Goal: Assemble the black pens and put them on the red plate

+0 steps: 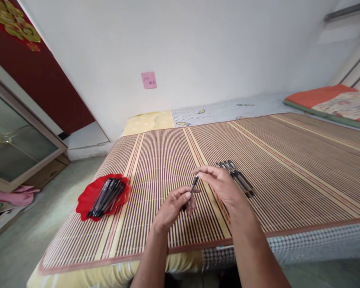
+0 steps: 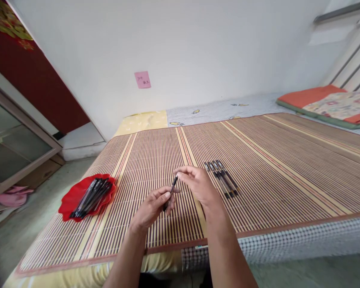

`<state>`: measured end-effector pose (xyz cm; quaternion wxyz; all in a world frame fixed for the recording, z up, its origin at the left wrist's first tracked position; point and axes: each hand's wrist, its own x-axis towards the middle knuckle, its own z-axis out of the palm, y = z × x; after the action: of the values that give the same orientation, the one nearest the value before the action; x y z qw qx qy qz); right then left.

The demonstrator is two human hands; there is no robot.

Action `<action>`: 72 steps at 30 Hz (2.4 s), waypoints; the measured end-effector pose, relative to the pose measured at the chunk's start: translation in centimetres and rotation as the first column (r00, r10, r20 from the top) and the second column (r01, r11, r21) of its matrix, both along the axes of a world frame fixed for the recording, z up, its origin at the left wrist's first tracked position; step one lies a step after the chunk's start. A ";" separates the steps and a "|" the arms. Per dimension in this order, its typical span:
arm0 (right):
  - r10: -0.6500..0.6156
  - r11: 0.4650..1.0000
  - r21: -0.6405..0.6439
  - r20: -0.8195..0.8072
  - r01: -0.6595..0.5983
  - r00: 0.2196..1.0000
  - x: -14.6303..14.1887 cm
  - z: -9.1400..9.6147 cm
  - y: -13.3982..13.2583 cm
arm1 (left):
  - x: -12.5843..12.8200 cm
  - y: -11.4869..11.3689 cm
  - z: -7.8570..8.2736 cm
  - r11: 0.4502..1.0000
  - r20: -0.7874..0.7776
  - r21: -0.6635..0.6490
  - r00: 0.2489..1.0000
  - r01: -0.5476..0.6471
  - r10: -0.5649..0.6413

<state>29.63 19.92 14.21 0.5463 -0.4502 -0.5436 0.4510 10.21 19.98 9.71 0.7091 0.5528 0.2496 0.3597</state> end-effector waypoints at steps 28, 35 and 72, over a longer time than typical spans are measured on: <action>-0.107 0.994 -0.016 0.055 0.108 0.993 -1.9 -1.8 1.3 | 0.5 0.0 -0.1 0.982 -0.069 -0.046 0.981 -0.186 0.182; -0.078 0.996 -0.035 -0.002 0.077 0.997 -1.5 -1.9 1.3 | -0.4 0.0 0.2 0.998 -0.058 -0.059 0.998 -0.001 -0.002; -0.160 0.867 -0.001 0.946 0.498 0.281 2.9 -7.4 4.3 | -0.3 0.8 0.0 0.914 -0.168 -0.062 0.907 -0.401 0.386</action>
<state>32.50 24.20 6.79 0.1507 -0.8032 -0.5722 0.0691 9.90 20.77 9.66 0.6264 0.4823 0.4262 0.4397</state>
